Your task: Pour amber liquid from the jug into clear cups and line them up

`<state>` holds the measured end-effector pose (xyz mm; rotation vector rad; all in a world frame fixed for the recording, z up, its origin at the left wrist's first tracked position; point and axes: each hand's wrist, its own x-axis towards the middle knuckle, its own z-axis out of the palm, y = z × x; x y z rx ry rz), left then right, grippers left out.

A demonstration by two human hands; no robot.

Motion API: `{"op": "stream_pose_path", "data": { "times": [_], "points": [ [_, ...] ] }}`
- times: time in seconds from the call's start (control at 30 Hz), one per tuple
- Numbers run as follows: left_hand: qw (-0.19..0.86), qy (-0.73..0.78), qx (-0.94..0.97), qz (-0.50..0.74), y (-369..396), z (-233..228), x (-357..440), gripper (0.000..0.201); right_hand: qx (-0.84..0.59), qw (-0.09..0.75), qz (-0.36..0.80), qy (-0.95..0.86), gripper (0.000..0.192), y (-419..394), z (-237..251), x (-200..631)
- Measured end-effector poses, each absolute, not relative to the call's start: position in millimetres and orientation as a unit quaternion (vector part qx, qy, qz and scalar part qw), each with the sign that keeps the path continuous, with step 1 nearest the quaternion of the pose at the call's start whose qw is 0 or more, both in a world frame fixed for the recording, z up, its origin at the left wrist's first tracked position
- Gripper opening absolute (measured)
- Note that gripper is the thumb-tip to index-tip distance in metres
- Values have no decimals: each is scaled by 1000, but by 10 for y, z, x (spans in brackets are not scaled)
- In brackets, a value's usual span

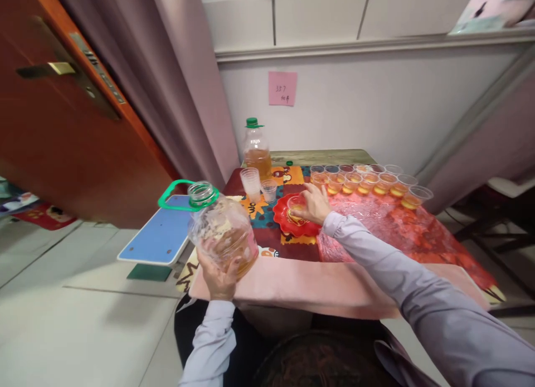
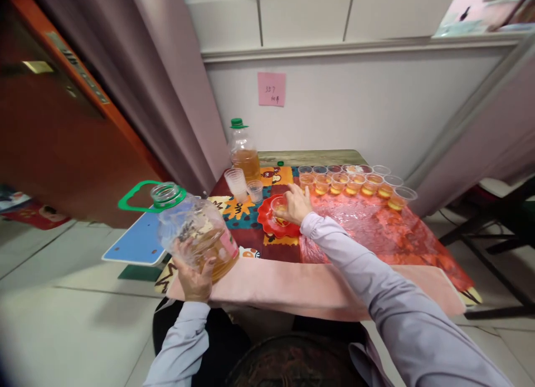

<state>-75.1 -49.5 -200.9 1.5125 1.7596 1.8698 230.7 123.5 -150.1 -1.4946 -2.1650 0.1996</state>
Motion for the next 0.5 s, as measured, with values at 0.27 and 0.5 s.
{"op": "stream_pose_path", "data": {
  "times": [0.27,0.5],
  "points": [
    [100,585,507,625,-406,-2040,-822,113,-558,361,88,-742,59,1237,-1196,2639],
    [93,590,505,622,-385,-2057,-853,113,-671,303,-15,-677,60,1348,-1178,3988]
  ]
}}
